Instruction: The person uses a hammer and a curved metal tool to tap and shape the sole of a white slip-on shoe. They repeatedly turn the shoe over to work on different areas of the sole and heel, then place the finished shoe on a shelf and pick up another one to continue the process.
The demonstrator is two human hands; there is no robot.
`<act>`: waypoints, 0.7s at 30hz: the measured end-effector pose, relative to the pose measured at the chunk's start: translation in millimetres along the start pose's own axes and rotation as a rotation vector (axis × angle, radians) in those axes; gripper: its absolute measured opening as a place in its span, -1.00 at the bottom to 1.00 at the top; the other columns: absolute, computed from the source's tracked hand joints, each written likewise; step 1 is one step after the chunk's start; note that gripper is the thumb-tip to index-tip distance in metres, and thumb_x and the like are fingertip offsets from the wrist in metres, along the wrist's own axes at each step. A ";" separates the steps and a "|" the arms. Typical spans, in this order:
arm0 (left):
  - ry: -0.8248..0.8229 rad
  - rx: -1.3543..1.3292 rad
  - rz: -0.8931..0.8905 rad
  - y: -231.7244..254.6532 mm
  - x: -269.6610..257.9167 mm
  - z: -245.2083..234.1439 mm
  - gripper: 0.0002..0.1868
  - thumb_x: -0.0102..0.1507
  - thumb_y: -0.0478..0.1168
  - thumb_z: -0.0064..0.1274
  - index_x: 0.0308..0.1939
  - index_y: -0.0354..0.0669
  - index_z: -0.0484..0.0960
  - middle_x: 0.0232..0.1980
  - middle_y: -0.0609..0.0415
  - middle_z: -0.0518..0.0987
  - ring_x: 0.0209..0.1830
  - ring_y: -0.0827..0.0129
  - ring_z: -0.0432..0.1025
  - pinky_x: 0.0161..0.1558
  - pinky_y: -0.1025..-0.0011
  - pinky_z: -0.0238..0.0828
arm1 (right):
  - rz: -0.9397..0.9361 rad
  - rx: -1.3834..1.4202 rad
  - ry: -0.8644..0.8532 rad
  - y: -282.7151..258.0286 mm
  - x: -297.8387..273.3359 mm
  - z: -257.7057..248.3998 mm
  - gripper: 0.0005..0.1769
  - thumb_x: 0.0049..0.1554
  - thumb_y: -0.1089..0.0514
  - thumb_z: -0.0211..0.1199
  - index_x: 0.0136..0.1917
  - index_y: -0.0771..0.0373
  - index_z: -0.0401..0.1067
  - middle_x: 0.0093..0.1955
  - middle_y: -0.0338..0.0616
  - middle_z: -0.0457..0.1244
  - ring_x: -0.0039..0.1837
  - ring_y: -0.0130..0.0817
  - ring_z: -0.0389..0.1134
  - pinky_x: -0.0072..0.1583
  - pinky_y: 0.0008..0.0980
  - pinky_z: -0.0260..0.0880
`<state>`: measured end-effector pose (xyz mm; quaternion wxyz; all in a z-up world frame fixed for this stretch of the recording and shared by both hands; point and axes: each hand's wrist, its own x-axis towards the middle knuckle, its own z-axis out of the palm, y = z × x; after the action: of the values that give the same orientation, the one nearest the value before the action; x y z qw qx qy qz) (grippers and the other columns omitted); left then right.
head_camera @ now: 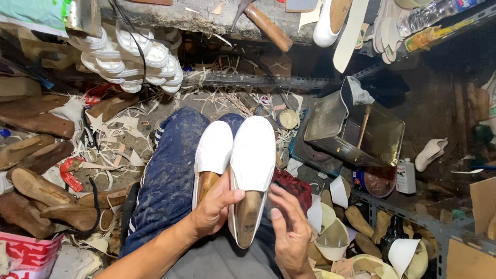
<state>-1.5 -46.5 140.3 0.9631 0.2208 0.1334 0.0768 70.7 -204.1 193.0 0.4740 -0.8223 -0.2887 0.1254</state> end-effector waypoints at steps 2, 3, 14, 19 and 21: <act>-0.002 -0.005 -0.018 1.1 -0.2 0.7 -0.02 0.16 0.00 0.18 0.57 -0.15 0.05 0.48 -0.02 0.34 0.41 0.29 0.28 0.38 0.28 0.21 | 0.053 0.008 0.009 0.2 2.0 0.0 -0.67 0.24 0.14 0.08 0.15 0.34 0.52 0.31 0.05 0.35 0.33 -0.20 0.39 0.33 -0.27 0.46; -0.002 -0.010 -0.037 1.4 -0.4 0.9 -0.02 0.17 0.00 0.16 0.58 -0.13 0.04 0.51 0.00 0.32 0.44 0.29 0.25 0.40 0.28 0.16 | 0.108 0.017 0.017 0.5 2.8 0.1 -0.66 0.24 0.14 0.07 0.17 0.35 0.51 0.34 0.03 0.32 0.32 -0.25 0.39 0.29 -0.34 0.50; 0.051 -0.018 -0.098 0.9 3.3 -8.5 -0.07 0.15 0.00 0.14 0.54 -0.13 0.12 0.41 0.02 0.41 0.33 0.35 0.33 0.31 0.34 0.24 | 0.139 0.064 -0.016 7.2 10.5 10.3 -0.60 0.25 0.07 0.07 0.25 0.32 0.46 0.42 0.04 0.25 0.39 -0.25 0.34 0.34 -0.28 0.46; 0.034 0.003 -0.083 1.0 5.1 -7.4 -0.04 0.15 0.00 0.15 0.56 -0.11 0.06 0.43 0.05 0.37 0.34 0.38 0.29 0.32 0.37 0.20 | 0.183 0.129 -0.053 11.1 14.0 11.1 -0.42 0.25 -0.01 0.03 0.45 0.31 0.23 0.51 0.03 0.14 0.46 -0.23 0.27 0.40 -0.23 0.38; -0.022 0.057 -0.034 1.6 6.9 -5.3 -0.07 0.16 0.00 0.18 0.48 -0.25 0.06 0.29 -0.09 0.38 0.23 0.30 0.34 0.26 0.33 0.36 | 0.318 0.377 -0.178 4.7 17.2 12.0 0.11 0.07 -0.42 0.18 0.59 0.26 -0.11 0.65 0.03 -0.08 0.65 -0.07 -0.03 0.56 0.06 0.08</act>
<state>3.4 -41.5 134.9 0.9590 0.2468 0.1285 0.0544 80.4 -187.2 184.0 0.5659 -0.7402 -0.1680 0.3218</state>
